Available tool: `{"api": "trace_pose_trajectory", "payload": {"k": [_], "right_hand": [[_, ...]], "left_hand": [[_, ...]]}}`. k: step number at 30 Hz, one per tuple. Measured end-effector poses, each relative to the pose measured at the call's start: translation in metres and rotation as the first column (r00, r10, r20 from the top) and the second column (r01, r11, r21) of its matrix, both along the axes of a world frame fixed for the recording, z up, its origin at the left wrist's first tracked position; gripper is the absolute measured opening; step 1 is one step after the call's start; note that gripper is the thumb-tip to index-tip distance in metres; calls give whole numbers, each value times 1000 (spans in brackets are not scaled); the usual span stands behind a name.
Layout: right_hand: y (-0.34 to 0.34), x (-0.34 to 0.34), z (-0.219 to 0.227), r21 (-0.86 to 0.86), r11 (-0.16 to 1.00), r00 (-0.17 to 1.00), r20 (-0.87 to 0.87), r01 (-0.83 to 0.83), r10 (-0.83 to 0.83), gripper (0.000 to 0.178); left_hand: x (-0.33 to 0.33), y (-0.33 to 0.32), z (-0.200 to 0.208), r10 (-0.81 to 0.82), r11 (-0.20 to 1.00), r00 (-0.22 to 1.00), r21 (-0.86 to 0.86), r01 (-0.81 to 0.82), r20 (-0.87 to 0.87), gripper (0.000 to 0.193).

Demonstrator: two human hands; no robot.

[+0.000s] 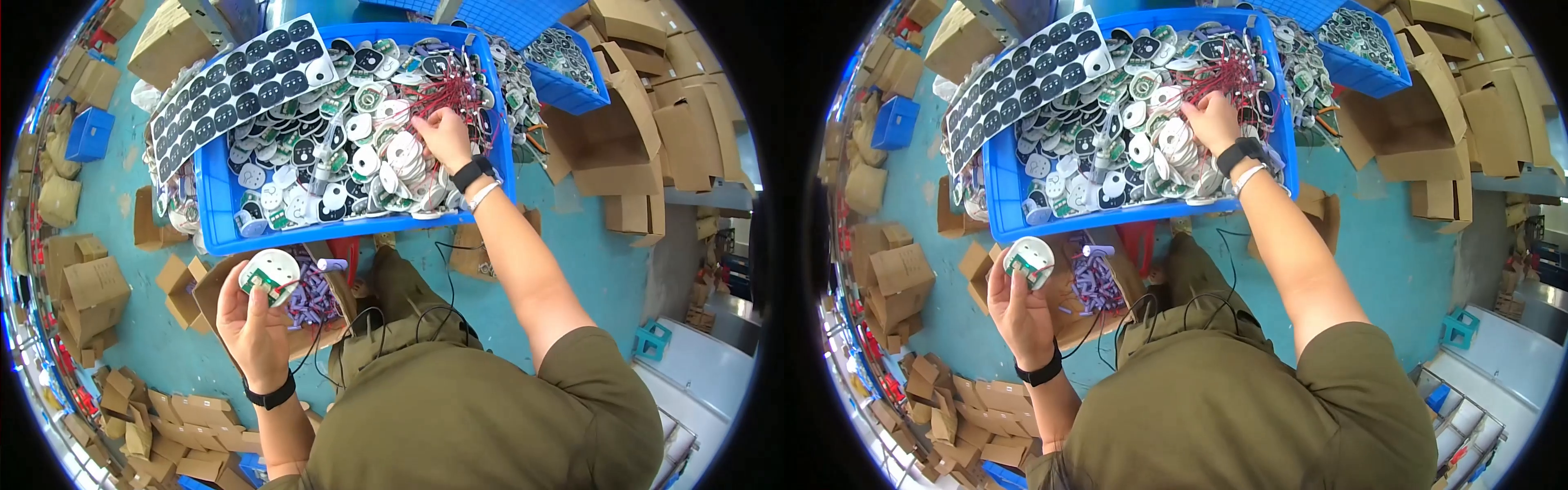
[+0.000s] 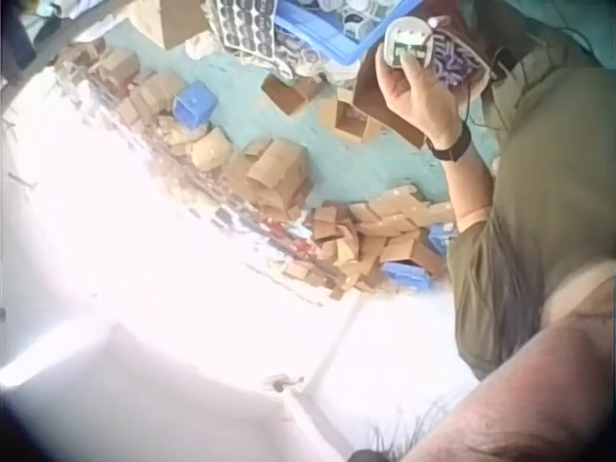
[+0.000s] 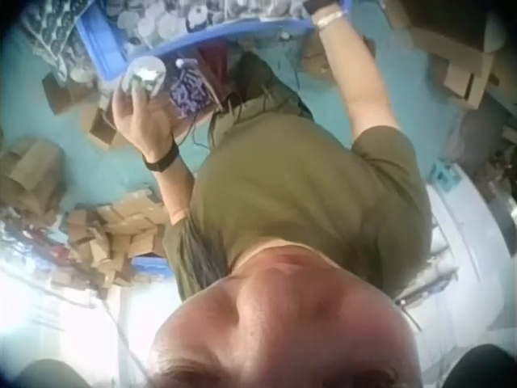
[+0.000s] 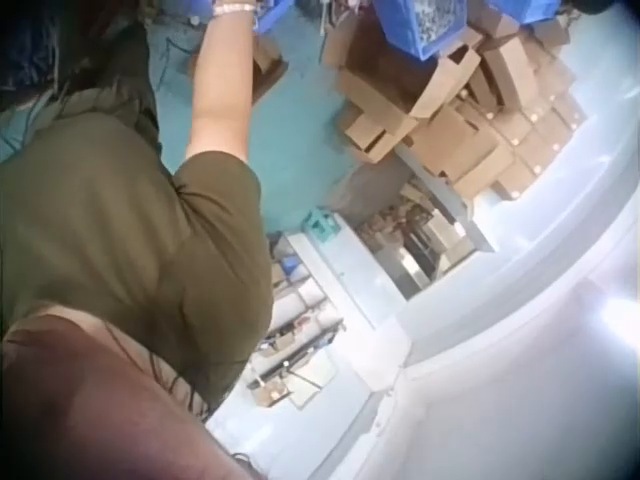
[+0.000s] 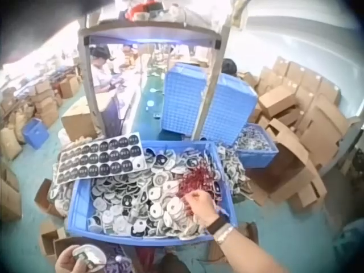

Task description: Assembling electronic devices by applying sticker panels to plastic casings and testing the LED functionality using a power connection.

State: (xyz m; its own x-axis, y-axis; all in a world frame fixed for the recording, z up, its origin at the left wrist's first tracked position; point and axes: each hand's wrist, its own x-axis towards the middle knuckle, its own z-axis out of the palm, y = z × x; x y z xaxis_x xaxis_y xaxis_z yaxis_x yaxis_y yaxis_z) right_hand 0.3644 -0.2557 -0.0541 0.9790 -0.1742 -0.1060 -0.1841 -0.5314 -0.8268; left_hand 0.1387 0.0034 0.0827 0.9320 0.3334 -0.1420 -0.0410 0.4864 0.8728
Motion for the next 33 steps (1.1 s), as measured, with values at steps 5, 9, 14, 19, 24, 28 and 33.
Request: {"api": "trace_pose_trajectory", "payload": {"k": [5,9,14,19,24,28,33], "right_hand": [[11,-19,29,516,855,992,-122,56,9,26],[13,-59,62,656,751,987,-63,-68,145,16],[31,-90,117,502,756,884,35,-420,467,12],[57,-134,147,238,534,581,219,-811,784,17],[42,-139,175,457,688,824,253,-563,506,23],[75,-165,193,572,564,765,192,-596,615,24],[99,-192,201,862,314,837,202,-398,508,17]], "left_hand": [[9,-1,-11,52,999,996,-7,-53,-79,33],[12,-4,-20,-30,998,995,-58,24,-98,28],[19,-12,-16,-273,950,961,-144,276,41,18],[35,-23,6,-554,831,826,17,555,105,18],[8,-24,26,-526,848,839,14,529,143,21],[-17,-22,34,-500,856,842,-31,516,203,22],[-46,-12,41,-506,862,849,86,499,153,20]]}}
